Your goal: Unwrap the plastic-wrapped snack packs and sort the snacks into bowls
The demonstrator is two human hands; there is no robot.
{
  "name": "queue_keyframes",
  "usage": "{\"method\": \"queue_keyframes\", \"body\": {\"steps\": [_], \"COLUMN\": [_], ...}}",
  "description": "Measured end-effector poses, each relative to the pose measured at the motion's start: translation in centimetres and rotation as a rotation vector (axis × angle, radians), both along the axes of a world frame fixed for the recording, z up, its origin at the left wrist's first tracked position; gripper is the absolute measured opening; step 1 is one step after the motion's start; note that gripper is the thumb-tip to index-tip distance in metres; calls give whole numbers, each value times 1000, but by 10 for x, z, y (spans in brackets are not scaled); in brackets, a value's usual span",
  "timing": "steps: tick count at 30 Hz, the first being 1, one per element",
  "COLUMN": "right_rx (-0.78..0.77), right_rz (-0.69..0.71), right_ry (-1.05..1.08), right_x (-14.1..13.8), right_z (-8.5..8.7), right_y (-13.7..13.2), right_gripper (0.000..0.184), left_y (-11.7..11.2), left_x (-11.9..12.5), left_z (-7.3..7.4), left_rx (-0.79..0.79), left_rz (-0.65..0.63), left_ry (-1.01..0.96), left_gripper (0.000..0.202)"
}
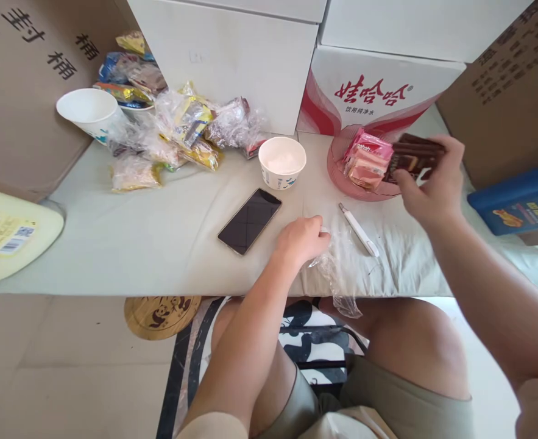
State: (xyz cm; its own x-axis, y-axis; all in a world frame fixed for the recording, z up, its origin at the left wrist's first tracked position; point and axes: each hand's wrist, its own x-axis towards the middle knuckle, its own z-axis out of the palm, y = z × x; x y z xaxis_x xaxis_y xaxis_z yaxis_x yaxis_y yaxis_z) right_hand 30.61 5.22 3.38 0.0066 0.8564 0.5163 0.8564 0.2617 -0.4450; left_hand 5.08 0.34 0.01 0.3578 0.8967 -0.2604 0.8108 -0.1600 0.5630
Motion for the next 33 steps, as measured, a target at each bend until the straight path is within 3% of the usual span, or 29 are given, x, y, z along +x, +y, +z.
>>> {"method": "queue_keyframes", "body": {"steps": [5, 8, 11, 13, 16, 17, 19, 22, 24, 27, 30, 33], "right_rx": [-414, -353, -102, -94, -501, -636, -808, -970, -1060, -1154, -1080, -1023], "right_rz": [194, 142, 152, 309, 856, 954, 1021, 1117, 1143, 1172, 1318, 1307], "right_ry": [-248, -356, -183, -64, 128, 175, 184, 161, 94, -155, -250, -356], "right_x": [28, 17, -9, -29, -61, -71, -89, -106, -107, -96, -84, -81], "right_z": [7, 7, 9, 4, -25, -40, -73, -113, -127, -136, -137, -136], "right_y": [71, 67, 3, -62, -161, -188, -231, -265, -276, -292, -314, -339], "right_gripper": [41, 34, 17, 10, 12, 15, 23, 25, 22, 11, 21, 21], "left_y": [2, 4, 5, 6, 3, 0, -8, -25, -35, -46, -51, -53], "left_x": [4, 5, 4, 5, 11, 15, 25, 39, 46, 52, 56, 59], "left_z": [0, 1, -1, -3, -8, -10, -14, -18, -21, -27, -34, -40], "left_rx": [-5, -11, -38, -39, 43, 79, 133, 183, 216, 266, 328, 369], "left_rz": [-25, -24, -21, -28, -12, 1, 22, 15, 4, 26, 44, 56], "left_ry": [-6, -9, 6, 23, 55, 67, 90, 124, 139, 148, 146, 134], "left_gripper": [18, 19, 20, 22, 24, 25, 26, 26, 26, 26, 26, 26]}}
